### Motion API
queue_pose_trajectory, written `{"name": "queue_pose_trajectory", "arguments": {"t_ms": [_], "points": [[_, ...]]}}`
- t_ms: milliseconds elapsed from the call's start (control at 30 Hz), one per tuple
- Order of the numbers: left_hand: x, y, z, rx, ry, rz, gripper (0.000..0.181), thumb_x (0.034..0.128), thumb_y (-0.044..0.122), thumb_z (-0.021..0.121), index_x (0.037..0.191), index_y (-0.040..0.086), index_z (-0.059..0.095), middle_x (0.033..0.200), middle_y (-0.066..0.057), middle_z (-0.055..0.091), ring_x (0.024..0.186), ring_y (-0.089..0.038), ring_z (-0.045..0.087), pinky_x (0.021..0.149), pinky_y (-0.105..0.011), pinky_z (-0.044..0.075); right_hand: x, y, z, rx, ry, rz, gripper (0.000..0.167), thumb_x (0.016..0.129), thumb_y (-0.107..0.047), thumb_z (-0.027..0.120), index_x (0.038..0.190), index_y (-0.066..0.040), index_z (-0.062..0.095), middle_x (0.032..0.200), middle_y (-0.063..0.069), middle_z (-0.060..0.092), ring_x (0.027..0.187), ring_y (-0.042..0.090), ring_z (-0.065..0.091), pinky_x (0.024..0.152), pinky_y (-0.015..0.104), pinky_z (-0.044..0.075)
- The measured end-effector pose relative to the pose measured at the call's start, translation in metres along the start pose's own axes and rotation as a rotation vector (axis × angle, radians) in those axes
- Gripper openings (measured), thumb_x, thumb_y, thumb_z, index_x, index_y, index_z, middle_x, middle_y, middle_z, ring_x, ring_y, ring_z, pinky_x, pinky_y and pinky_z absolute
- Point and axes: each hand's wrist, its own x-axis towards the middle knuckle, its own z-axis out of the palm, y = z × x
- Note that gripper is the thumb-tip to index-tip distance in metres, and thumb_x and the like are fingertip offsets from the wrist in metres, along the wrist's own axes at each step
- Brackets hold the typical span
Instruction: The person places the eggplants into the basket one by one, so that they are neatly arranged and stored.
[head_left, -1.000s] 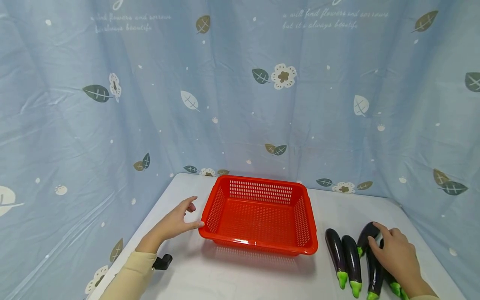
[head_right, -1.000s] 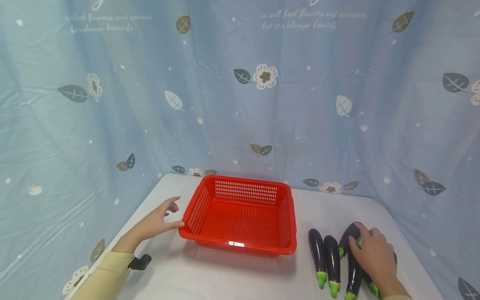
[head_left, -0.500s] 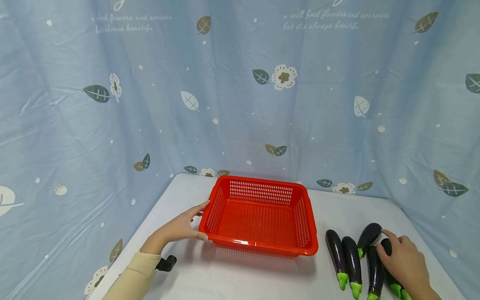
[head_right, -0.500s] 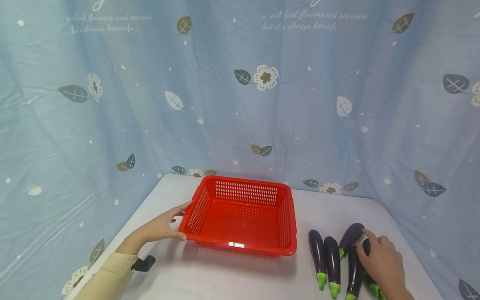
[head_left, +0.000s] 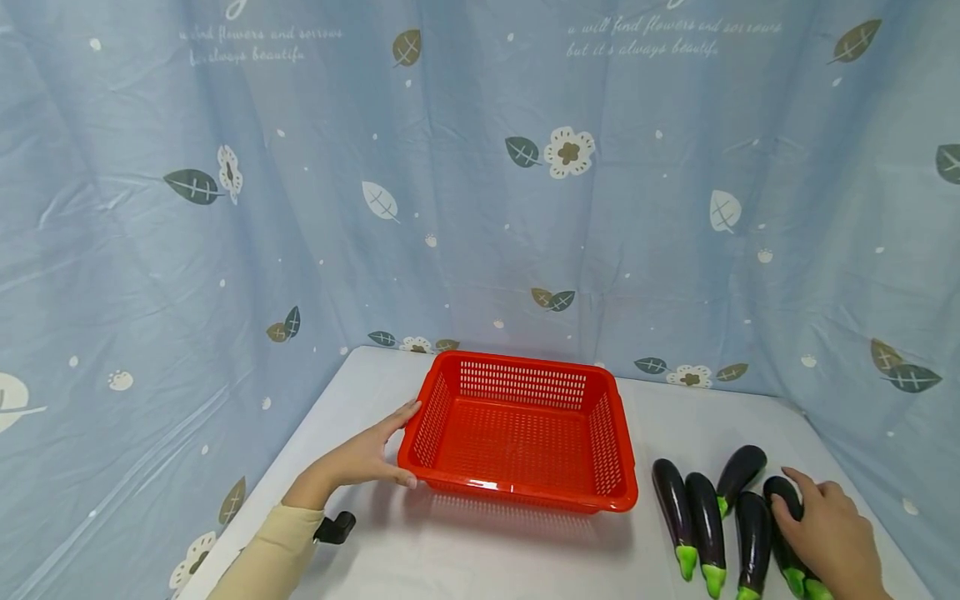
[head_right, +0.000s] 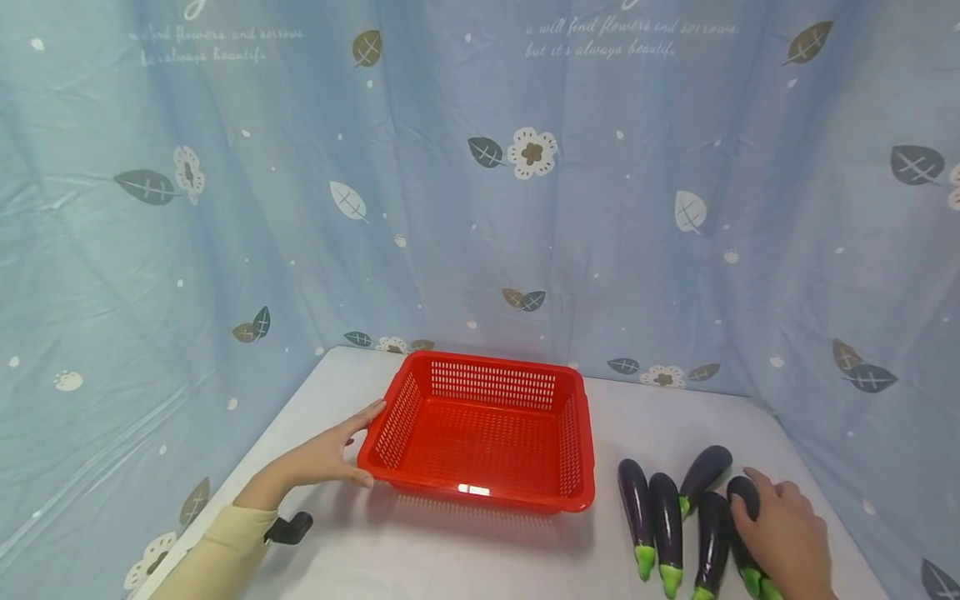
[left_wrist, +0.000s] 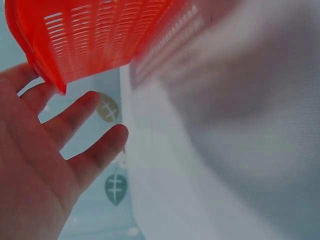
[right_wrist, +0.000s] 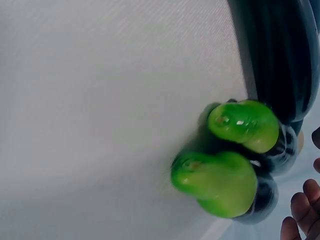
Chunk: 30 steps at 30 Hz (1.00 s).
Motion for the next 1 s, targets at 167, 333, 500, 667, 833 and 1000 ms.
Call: {"name": "queue_pose_trajectory", "arguments": {"t_ms": [167, 333, 500, 667, 833, 1000], "points": [[0.000, 0.001, 0.001, 0.011, -0.003, 0.018, 0.124, 0.0706, 0.038, 0.093, 0.165, 0.015, 0.015, 0.170, -0.006, 0.013, 0.149, -0.038, 0.031, 0.109, -0.066, 0.037, -0.002, 0.009, -0.001, 0.009, -0.019, 0.002, 0.055, 0.090, -0.024, 0.068, 0.128, 0.011, 0.049, 0.091, 0.034, 0.049, 0.074, 0.041, 0.054, 0.061, 0.056, 0.049], [0.000, 0.000, 0.002, -0.003, 0.001, 0.012, 0.123, 0.0715, 0.038, 0.092, 0.165, 0.016, 0.015, 0.171, -0.006, 0.012, 0.148, -0.039, 0.032, 0.108, -0.066, 0.038, -0.003, 0.015, -0.001, 0.010, -0.027, 0.016, 0.054, 0.090, -0.025, 0.067, 0.128, 0.011, 0.050, 0.090, 0.034, 0.049, 0.074, 0.041, 0.054, 0.059, 0.055, 0.049], [0.000, 0.000, 0.003, -0.016, 0.003, -0.001, 0.122, 0.0723, 0.038, 0.092, 0.165, 0.017, 0.015, 0.171, -0.005, 0.011, 0.148, -0.037, 0.033, 0.108, -0.066, 0.038, -0.005, 0.017, 0.001, 0.005, -0.053, 0.072, 0.055, 0.091, -0.023, 0.066, 0.131, 0.010, 0.048, 0.095, 0.037, 0.048, 0.079, 0.043, 0.054, 0.063, 0.056, 0.048], [0.001, 0.001, 0.003, -0.033, 0.001, -0.023, 0.123, 0.0721, 0.040, 0.091, 0.165, 0.017, 0.014, 0.170, -0.005, 0.017, 0.146, -0.036, 0.035, 0.107, -0.066, 0.040, -0.006, 0.020, 0.004, 0.026, -0.065, 0.104, 0.054, 0.092, -0.020, 0.065, 0.132, 0.010, 0.047, 0.102, 0.040, 0.045, 0.085, 0.047, 0.054, 0.068, 0.058, 0.049], [0.001, 0.002, 0.003, -0.045, -0.008, -0.032, 0.123, 0.0725, 0.043, 0.091, 0.165, 0.018, 0.013, 0.170, -0.005, 0.017, 0.147, -0.036, 0.034, 0.107, -0.065, 0.041, -0.009, 0.026, 0.006, 0.014, -0.116, 0.151, 0.054, 0.091, -0.017, 0.065, 0.132, 0.012, 0.045, 0.113, 0.046, 0.040, 0.099, 0.054, 0.052, 0.077, 0.061, 0.050], [0.000, 0.004, 0.003, -0.074, -0.020, -0.057, 0.124, 0.0723, 0.045, 0.090, 0.165, 0.021, 0.012, 0.170, -0.002, 0.014, 0.146, -0.036, 0.035, 0.106, -0.066, 0.041, -0.011, 0.031, 0.006, -0.020, -0.170, 0.207, 0.056, 0.093, -0.019, 0.061, 0.134, 0.012, 0.040, 0.119, 0.047, 0.032, 0.111, 0.060, 0.046, 0.085, 0.063, 0.050]]}}
